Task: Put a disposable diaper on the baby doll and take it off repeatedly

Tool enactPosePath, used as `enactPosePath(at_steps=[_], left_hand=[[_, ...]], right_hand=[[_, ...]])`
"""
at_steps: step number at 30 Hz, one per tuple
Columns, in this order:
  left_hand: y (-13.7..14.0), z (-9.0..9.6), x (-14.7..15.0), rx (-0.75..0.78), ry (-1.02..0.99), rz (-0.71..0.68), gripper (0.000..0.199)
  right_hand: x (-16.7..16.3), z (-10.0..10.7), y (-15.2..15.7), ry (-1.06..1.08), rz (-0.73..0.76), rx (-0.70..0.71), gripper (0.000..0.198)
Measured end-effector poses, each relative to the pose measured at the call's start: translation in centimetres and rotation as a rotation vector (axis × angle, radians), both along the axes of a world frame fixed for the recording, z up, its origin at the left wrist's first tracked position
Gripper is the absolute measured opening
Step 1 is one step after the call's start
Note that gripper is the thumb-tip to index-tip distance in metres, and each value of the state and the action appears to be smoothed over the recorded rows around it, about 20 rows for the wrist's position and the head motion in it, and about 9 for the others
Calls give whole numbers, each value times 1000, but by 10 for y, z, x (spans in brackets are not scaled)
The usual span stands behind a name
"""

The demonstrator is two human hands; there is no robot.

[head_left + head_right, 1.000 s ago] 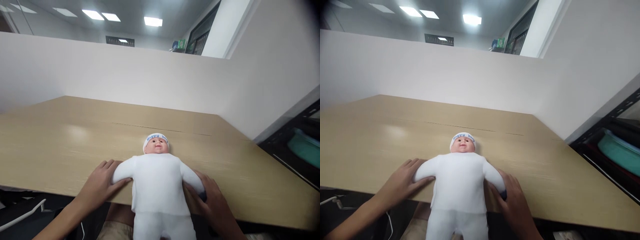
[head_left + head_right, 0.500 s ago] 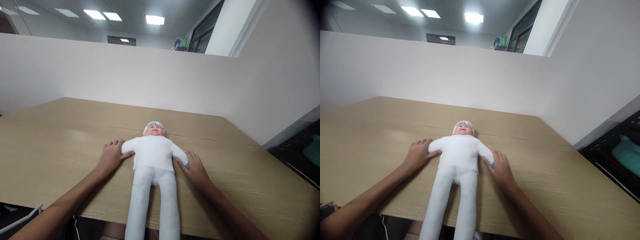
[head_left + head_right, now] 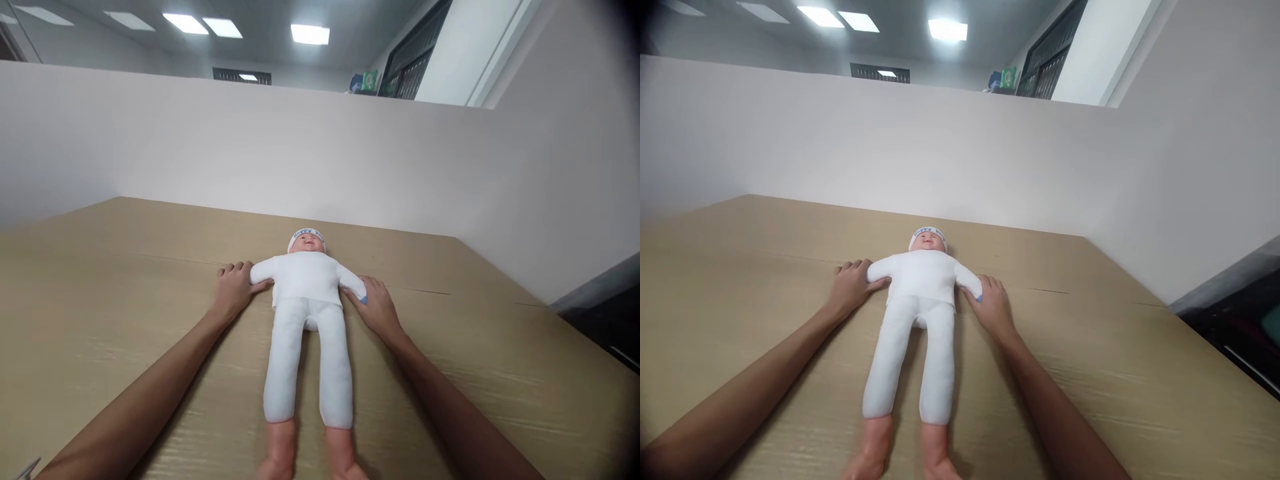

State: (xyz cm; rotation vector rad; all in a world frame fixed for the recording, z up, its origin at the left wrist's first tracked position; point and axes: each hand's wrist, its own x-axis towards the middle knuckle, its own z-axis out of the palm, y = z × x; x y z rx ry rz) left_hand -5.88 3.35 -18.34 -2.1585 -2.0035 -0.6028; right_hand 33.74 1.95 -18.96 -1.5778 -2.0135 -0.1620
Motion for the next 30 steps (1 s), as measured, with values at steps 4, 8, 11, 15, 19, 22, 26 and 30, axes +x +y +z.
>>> enactPosePath(at_steps=[4, 8, 11, 15, 19, 22, 26, 30], left_hand=[[31, -2, 4, 45, 1, 14, 61], [61, -4, 5, 97, -14, 15, 64], [84, -5, 6, 103, -19, 18, 63], [103, -8, 6, 88, -20, 4, 64], [103, -11, 5, 88, -24, -15, 68], [101, -13, 1, 79, -73, -34, 67], [100, -13, -15, 79, -238, -131, 62], [97, -10, -36, 20, -431, -234, 63]], right_hand=[[1, -1, 32, -25, -24, 35, 52], [4, -3, 62, -33, -39, 54, 51], [6, -3, 79, -23, -40, 42, 51], [9, -6, 92, -20, -33, 35, 53], [9, -7, 93, -36, -46, 58, 54], [7, -5, 87, -36, -52, 76, 57], [17, -2, 82, 67, 37, 81, 56], [37, -6, 88, 133, 88, 17, 57]])
